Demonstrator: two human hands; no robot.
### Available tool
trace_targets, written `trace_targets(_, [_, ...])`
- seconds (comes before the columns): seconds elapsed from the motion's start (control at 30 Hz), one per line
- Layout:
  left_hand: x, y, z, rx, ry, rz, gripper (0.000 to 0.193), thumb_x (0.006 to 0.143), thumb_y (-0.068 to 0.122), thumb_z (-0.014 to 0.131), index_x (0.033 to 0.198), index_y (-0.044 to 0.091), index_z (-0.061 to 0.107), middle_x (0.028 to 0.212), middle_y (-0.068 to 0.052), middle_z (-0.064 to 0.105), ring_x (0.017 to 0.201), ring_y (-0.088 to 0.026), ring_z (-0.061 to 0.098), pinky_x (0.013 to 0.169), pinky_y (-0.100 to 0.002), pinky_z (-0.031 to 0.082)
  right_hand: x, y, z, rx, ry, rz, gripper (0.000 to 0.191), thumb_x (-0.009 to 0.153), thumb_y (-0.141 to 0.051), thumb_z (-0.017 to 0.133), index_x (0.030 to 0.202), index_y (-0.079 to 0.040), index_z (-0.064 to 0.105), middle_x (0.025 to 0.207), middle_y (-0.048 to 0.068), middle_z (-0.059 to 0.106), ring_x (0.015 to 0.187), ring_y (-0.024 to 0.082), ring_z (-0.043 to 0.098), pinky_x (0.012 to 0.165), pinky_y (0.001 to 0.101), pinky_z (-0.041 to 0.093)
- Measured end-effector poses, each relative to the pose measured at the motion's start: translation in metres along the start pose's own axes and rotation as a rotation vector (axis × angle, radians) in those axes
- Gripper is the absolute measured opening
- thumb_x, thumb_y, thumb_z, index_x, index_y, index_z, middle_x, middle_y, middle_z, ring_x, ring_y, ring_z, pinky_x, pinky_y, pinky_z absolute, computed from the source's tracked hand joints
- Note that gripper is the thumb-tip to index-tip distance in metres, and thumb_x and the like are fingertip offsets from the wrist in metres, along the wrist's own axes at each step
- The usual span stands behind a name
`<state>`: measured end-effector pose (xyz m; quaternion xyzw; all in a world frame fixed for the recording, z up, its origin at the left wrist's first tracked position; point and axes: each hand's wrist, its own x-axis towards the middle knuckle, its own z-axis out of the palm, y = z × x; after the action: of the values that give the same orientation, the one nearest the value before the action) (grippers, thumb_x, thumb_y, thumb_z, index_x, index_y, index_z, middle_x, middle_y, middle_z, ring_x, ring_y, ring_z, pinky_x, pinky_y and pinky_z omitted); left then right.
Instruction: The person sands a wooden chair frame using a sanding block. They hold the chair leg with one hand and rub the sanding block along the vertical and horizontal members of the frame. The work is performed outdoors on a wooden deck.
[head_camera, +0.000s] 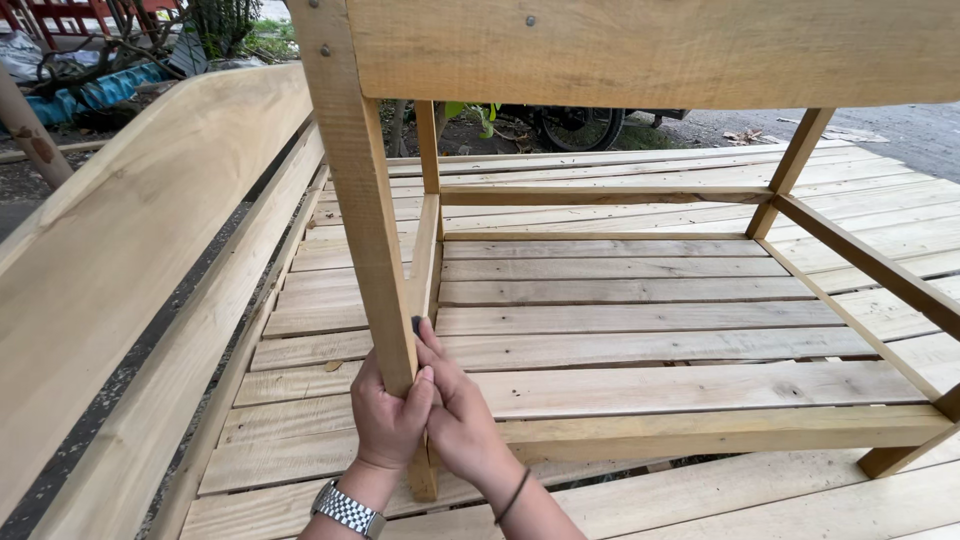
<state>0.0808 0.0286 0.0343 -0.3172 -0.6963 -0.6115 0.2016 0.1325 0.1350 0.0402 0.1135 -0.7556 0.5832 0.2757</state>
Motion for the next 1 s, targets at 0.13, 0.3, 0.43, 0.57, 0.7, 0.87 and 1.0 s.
trace_targets(0.13, [-0.001, 0.001, -0.001, -0.027, 0.015, 0.108, 0.035, 0.091, 0.023, 0.066, 0.118, 0.0, 0.068, 0.108, -0.015, 0.074, 0.098, -0.027, 0.074, 0.085, -0.037, 0.059, 0.009, 0.002, -0.001, 0.055, -0.031, -0.002, 0.077, 0.086, 0.007, 0.05, 0.16, -0.001, 0.029, 0.172, 0.019, 0.019, 0.16, 0.027, 0.016, 0.127, 0.0372, 0.017])
trace_targets(0.3, [0.0, 0.004, 0.0, -0.048, 0.01, 0.137, 0.044, 0.093, 0.022, 0.064, 0.129, -0.002, 0.064, 0.117, -0.016, 0.073, 0.107, -0.028, 0.073, 0.092, -0.037, 0.057, 0.036, 0.009, -0.008, 0.115, 0.014, 0.14, 0.084, 0.088, 0.007, 0.06, 0.161, -0.004, 0.019, 0.161, 0.017, 0.03, 0.148, 0.024, 0.03, 0.12, 0.0361, 0.03])
trace_targets(0.43, [0.0, 0.006, 0.0, -0.029, 0.023, 0.168, 0.042, 0.092, 0.02, 0.064, 0.128, -0.001, 0.065, 0.119, -0.016, 0.073, 0.108, -0.028, 0.074, 0.093, -0.036, 0.058, 0.013, 0.035, -0.001, 0.158, 0.153, 0.191, 0.062, 0.091, 0.004, 0.063, 0.149, 0.001, 0.044, 0.138, 0.016, 0.065, 0.125, 0.018, 0.064, 0.107, 0.031, 0.051])
trace_targets(0.57, [0.0, 0.008, -0.001, -0.038, 0.01, 0.128, 0.042, 0.093, 0.018, 0.064, 0.13, -0.001, 0.064, 0.12, -0.015, 0.073, 0.11, -0.028, 0.074, 0.095, -0.036, 0.058, 0.022, 0.066, 0.004, 0.384, 0.252, 0.182, 0.046, 0.091, 0.003, 0.062, 0.137, 0.002, 0.057, 0.12, 0.012, 0.073, 0.108, 0.013, 0.069, 0.094, 0.0271, 0.057])
trace_targets(0.7, [0.001, 0.01, -0.002, -0.075, -0.001, 0.215, 0.047, 0.093, 0.017, 0.062, 0.136, -0.002, 0.059, 0.131, -0.017, 0.07, 0.116, -0.029, 0.071, 0.1, -0.038, 0.056, 0.043, 0.068, -0.033, -0.025, 0.433, 0.151, 0.04, 0.086, 0.008, 0.055, 0.122, 0.003, 0.073, 0.105, 0.013, 0.08, 0.09, 0.016, 0.073, 0.08, 0.0279, 0.06])
trace_targets(0.87, [0.002, 0.012, -0.002, -0.067, -0.043, 0.089, 0.049, 0.09, 0.02, 0.062, 0.136, 0.003, 0.061, 0.123, -0.013, 0.073, 0.105, -0.022, 0.074, 0.093, -0.036, 0.06, 0.044, 0.066, -0.105, -0.964, 0.363, -0.09, 0.038, 0.091, -0.002, 0.057, 0.127, -0.004, 0.07, 0.132, 0.016, 0.069, 0.121, 0.032, 0.066, 0.107, 0.0411, 0.046])
trace_targets(1.0, [0.003, 0.011, -0.003, -0.118, -0.041, 0.109, 0.041, 0.09, 0.02, 0.063, 0.127, 0.002, 0.063, 0.126, -0.012, 0.071, 0.106, -0.023, 0.072, 0.093, -0.036, 0.06, 0.057, 0.089, -0.12, -1.106, -0.146, 0.196, 0.046, 0.101, -0.03, 0.052, 0.136, -0.002, 0.058, 0.151, 0.018, 0.048, 0.145, 0.035, 0.038, 0.12, 0.0429, 0.028])
